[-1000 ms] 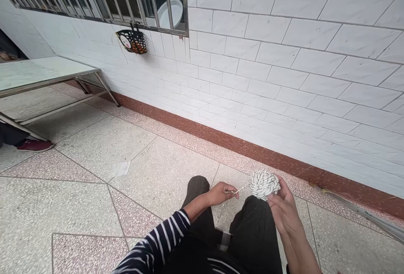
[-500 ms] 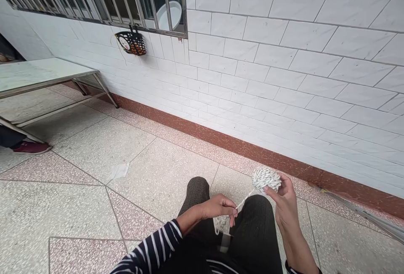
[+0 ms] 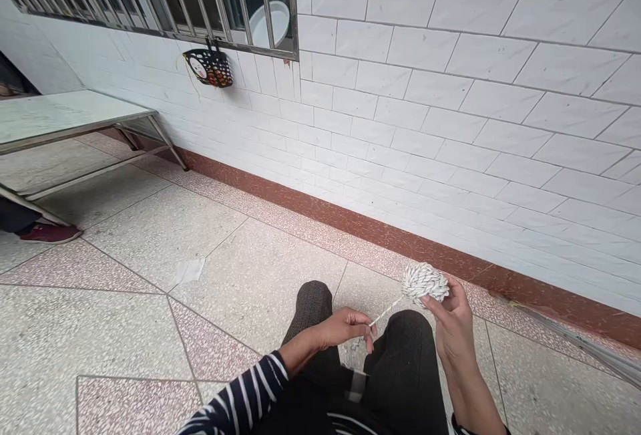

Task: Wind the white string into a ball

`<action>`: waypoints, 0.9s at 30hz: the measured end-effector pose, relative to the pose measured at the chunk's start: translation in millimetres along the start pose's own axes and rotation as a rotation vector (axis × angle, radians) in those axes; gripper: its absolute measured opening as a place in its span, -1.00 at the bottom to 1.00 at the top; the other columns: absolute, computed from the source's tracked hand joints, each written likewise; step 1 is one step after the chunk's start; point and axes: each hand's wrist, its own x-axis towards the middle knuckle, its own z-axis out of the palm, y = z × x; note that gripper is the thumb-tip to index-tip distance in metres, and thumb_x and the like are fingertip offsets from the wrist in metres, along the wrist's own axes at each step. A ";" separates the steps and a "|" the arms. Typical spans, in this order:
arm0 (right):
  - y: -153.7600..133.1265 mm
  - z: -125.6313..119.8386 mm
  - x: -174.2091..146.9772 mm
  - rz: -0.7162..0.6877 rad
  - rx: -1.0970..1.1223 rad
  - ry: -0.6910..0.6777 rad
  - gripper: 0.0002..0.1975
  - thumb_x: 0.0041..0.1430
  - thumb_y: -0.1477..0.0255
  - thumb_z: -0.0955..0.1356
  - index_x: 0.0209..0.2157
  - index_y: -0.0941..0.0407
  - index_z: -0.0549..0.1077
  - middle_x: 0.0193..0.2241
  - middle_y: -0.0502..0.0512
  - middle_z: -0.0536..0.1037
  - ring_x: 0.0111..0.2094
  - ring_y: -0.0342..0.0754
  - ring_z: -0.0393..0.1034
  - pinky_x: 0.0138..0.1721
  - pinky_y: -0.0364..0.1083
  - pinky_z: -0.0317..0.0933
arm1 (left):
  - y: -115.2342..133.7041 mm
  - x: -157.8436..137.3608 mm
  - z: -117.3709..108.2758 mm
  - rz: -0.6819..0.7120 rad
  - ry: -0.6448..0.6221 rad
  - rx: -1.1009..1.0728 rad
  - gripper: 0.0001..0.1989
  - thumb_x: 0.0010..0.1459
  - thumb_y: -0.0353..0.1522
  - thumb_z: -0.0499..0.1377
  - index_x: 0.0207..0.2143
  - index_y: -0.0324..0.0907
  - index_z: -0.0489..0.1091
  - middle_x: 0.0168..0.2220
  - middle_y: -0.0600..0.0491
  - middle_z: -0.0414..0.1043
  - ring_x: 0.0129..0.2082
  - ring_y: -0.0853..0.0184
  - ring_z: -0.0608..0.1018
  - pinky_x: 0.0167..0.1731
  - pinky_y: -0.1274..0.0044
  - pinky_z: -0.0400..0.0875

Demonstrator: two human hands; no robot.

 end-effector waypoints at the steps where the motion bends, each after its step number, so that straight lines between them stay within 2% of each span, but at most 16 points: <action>1: -1.0 0.4 -1.7 0.000 0.014 0.001 -0.30 -0.27 0.32 0.61 -0.04 0.02 0.37 -0.09 0.06 0.42 -0.05 0.07 0.31 -0.03 0.00 0.19 | -1.5 0.3 -1.7 -0.004 0.017 -0.020 -0.54 0.12 -0.01 0.25 -0.25 -0.25 0.50 -0.48 0.06 0.54 -0.30 0.31 0.59 -0.04 0.45 0.37; 7: -14.3 3.5 -15.0 -0.026 0.080 -0.072 -0.30 -0.26 0.35 0.60 -0.02 -0.01 0.38 -0.03 0.08 0.40 -0.03 0.09 0.31 -0.06 -0.01 0.22 | -4.2 2.9 -13.2 0.006 0.208 -0.119 -0.51 0.06 0.02 0.28 -0.40 -0.29 0.48 -0.54 0.02 0.51 -0.30 0.23 0.61 -0.06 0.40 0.40; 9: -16.3 3.5 -13.0 -0.052 0.088 -0.048 -0.31 -0.27 0.36 0.60 -0.04 0.00 0.39 -0.05 0.08 0.42 -0.04 0.09 0.32 -0.06 0.01 0.22 | -0.5 0.4 -12.8 0.006 0.161 -0.039 -0.51 0.07 0.02 0.27 -0.43 -0.28 0.52 -0.48 0.01 0.54 -0.26 0.26 0.60 -0.03 0.43 0.40; 12: -11.6 1.1 -0.9 -0.081 0.030 0.013 -0.31 -0.28 0.34 0.60 -0.05 0.02 0.38 -0.09 0.07 0.43 -0.07 0.09 0.33 -0.05 0.03 0.22 | 9.6 -7.7 -5.2 -0.014 0.002 0.103 -0.56 0.13 0.00 0.24 -0.41 -0.23 0.56 -0.37 0.03 0.59 -0.22 0.32 0.59 -0.02 0.52 0.38; 15: 1.1 -2.5 15.6 -0.081 -0.116 0.070 -0.29 -0.30 0.30 0.61 -0.06 0.04 0.35 -0.12 0.07 0.43 -0.09 0.11 0.34 -0.09 0.03 0.24 | 20.8 -15.9 3.4 -0.038 -0.101 0.105 -0.58 0.21 -0.06 0.19 -0.45 -0.22 0.55 -0.42 0.04 0.58 -0.24 0.32 0.60 -0.02 0.53 0.39; 18: 16.3 -4.4 27.2 -0.078 -0.244 0.101 -0.27 -0.29 0.24 0.60 -0.05 0.06 0.33 -0.11 0.11 0.43 -0.07 0.16 0.35 -0.13 0.05 0.27 | 28.1 -18.5 2.9 -0.062 -0.078 0.043 -0.60 0.21 -0.10 0.17 -0.50 -0.22 0.49 -0.55 0.07 0.50 -0.30 0.30 0.61 -0.06 0.50 0.43; 22: 25.6 -0.8 27.3 -0.152 -0.359 0.149 -0.26 -0.30 0.26 0.58 -0.05 0.07 0.31 -0.06 0.15 0.39 -0.03 0.19 0.34 -0.12 0.06 0.27 | 27.1 -14.8 -11.3 -0.061 -0.020 0.045 -0.63 0.16 -0.15 0.19 -0.57 -0.23 0.43 -0.68 0.10 0.39 -0.42 0.30 0.59 -0.16 0.49 0.45; 25: 13.2 5.5 19.6 -0.214 -0.300 0.173 -0.27 -0.30 0.29 0.58 -0.05 0.07 0.30 -0.09 0.13 0.40 -0.06 0.16 0.35 -0.13 0.05 0.27 | 16.6 -10.8 -23.0 -0.073 -0.013 0.099 -0.63 0.17 -0.16 0.18 -0.56 -0.23 0.44 -0.64 0.09 0.43 -0.39 0.31 0.59 -0.14 0.51 0.43; 27: -3.3 10.0 14.3 -0.250 -0.238 0.166 -0.29 -0.29 0.31 0.58 -0.05 0.07 0.32 -0.12 0.11 0.41 -0.09 0.12 0.35 -0.14 0.03 0.26 | 7.6 -5.9 -29.4 -0.069 0.022 0.187 -0.64 0.19 -0.16 0.16 -0.52 -0.24 0.48 -0.55 0.08 0.50 -0.33 0.33 0.58 -0.11 0.53 0.40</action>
